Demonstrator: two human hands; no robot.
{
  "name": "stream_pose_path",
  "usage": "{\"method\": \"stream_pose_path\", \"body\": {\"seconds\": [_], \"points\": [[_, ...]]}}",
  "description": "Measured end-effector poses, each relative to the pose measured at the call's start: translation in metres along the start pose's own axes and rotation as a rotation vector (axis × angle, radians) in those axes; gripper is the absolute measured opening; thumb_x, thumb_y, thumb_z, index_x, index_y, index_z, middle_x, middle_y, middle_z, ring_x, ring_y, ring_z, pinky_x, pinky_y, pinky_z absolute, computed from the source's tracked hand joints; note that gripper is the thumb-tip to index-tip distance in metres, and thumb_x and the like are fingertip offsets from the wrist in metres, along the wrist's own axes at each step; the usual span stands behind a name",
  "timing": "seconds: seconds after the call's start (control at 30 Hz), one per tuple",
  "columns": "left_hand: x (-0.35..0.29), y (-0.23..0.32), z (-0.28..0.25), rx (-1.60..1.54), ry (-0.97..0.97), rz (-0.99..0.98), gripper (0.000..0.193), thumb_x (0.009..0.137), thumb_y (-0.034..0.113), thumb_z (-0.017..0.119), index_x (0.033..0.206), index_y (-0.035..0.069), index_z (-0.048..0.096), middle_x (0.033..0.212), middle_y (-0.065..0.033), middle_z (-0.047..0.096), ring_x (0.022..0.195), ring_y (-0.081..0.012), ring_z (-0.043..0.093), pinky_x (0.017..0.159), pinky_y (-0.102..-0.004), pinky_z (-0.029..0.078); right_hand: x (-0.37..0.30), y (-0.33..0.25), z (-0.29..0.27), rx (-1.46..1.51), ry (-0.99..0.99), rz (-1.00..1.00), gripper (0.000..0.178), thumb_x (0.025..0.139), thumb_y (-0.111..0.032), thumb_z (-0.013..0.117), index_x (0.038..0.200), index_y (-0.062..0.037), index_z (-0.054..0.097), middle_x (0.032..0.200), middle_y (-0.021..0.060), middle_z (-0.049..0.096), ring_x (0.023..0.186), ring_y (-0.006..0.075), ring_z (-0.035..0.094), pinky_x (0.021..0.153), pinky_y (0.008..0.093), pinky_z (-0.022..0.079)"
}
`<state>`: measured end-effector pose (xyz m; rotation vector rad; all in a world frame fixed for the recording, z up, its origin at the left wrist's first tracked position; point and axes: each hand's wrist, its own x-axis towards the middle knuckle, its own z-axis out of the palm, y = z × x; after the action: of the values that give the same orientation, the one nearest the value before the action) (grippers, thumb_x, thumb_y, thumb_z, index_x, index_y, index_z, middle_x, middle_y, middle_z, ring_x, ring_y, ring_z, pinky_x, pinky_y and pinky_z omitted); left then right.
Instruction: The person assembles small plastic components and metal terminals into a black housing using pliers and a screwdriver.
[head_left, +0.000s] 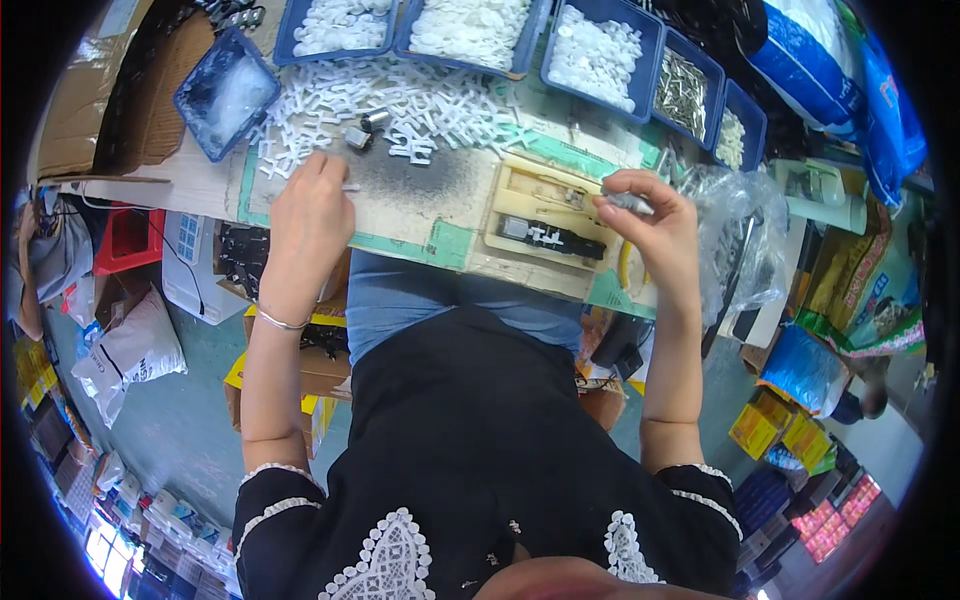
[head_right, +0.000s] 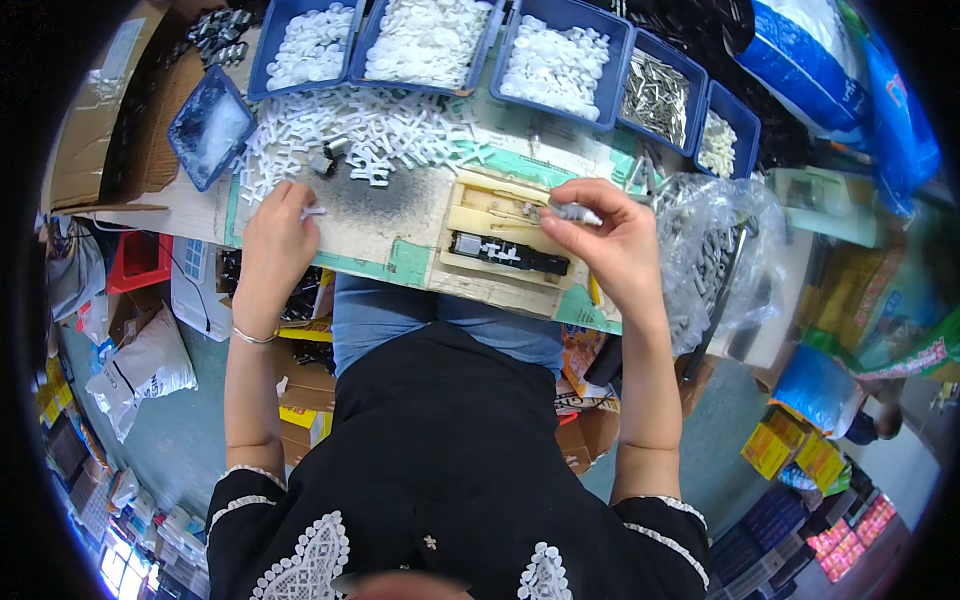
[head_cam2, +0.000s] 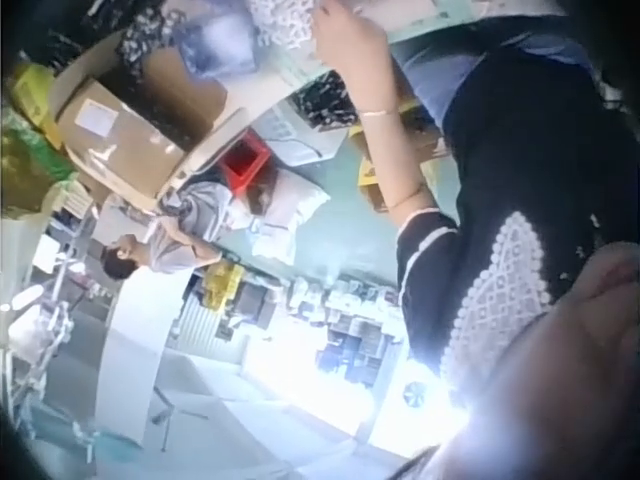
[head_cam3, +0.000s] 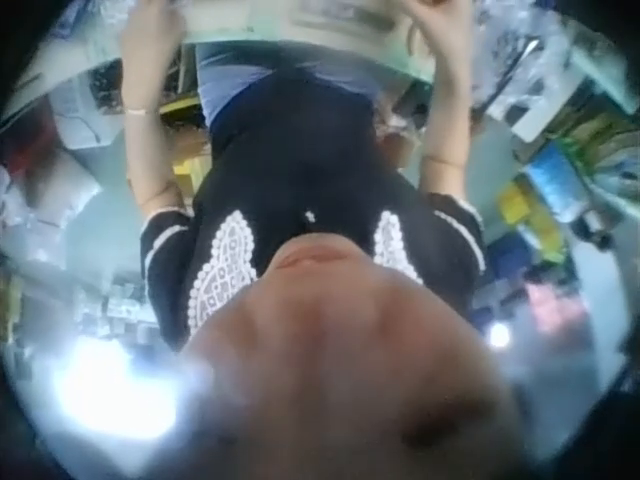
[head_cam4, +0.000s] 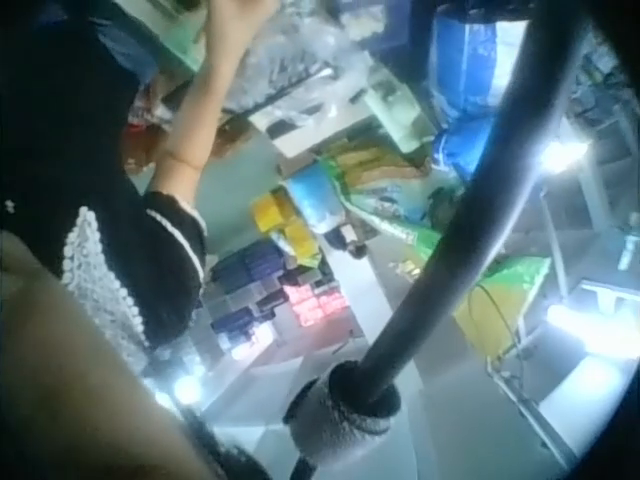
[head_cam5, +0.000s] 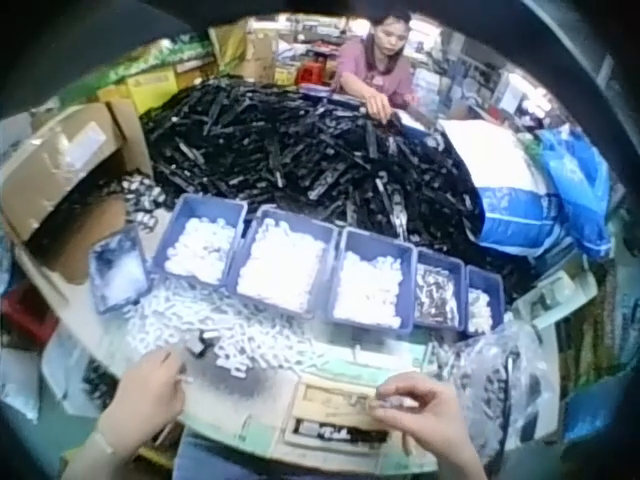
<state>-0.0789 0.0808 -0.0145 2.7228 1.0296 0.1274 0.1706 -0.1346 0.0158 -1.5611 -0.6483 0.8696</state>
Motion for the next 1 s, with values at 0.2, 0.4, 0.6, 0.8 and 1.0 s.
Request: {"method": "stream_pose_path", "body": {"seconds": [0.2, 0.4, 0.6, 0.8, 1.0], "points": [[0.003, 0.001, -0.006, -0.178, 0.163, 0.068, 0.016, 0.068, -0.002, 0.057, 0.084, 0.001, 0.055, 0.081, -0.0138, 0.055, 0.077, -0.0324, 0.057, 0.065, -0.0410, 0.048, 0.000, 0.001, 0.023, 0.125, -0.082, 0.040, 0.020, 0.076, 0.006, 0.067, 0.096, 0.0045, 0.066, 0.103, 0.0128, 0.063, 0.092, 0.0164, 0.061, 0.084, 0.0275, 0.050], [0.001, 0.001, 0.006, -0.334, 0.310, 0.210, 0.021, 0.074, -0.005, 0.057, 0.094, -0.001, 0.056, 0.087, -0.0162, 0.058, 0.080, -0.0318, 0.057, 0.070, -0.0372, 0.047, 0.005, -0.001, 0.037, 0.148, -0.171, -0.031, 0.021, 0.076, 0.008, 0.066, 0.096, 0.0040, 0.066, 0.104, 0.0145, 0.063, 0.092, 0.0169, 0.061, 0.084, 0.0276, 0.049], [-0.004, -0.012, -0.029, -0.599, 0.461, -0.176, 0.020, 0.088, 0.003, 0.056, 0.108, 0.002, 0.056, 0.084, -0.0069, 0.059, 0.071, -0.0128, 0.058, 0.064, -0.0257, 0.047, 0.007, -0.002, 0.045, 0.149, -0.188, -0.019, 0.021, 0.077, 0.009, 0.064, 0.097, 0.0049, 0.064, 0.108, 0.0157, 0.060, 0.093, 0.0185, 0.061, 0.084, 0.0282, 0.049], [0.026, -0.104, -0.077, -0.413, 0.457, -0.193, 0.008, 0.084, 0.006, 0.061, 0.087, -0.001, 0.061, 0.076, -0.0083, 0.062, 0.064, -0.0142, 0.058, 0.061, -0.0250, 0.046, 0.012, -0.006, 0.051, 0.189, -0.202, -0.034, 0.021, 0.078, 0.009, 0.064, 0.098, 0.0048, 0.063, 0.110, 0.0161, 0.059, 0.093, 0.0185, 0.061, 0.084, 0.0297, 0.049], [0.057, -0.130, -0.080, -0.182, 0.245, 0.009, 0.007, 0.079, 0.002, 0.059, 0.086, 0.000, 0.061, 0.079, -0.0119, 0.062, 0.070, -0.0219, 0.059, 0.063, -0.0288, 0.045, 0.018, -0.008, 0.052, 0.113, -0.167, -0.044, 0.021, 0.077, 0.007, 0.064, 0.097, 0.0033, 0.064, 0.109, 0.0157, 0.060, 0.091, 0.0191, 0.061, 0.083, 0.0314, 0.048]]}}
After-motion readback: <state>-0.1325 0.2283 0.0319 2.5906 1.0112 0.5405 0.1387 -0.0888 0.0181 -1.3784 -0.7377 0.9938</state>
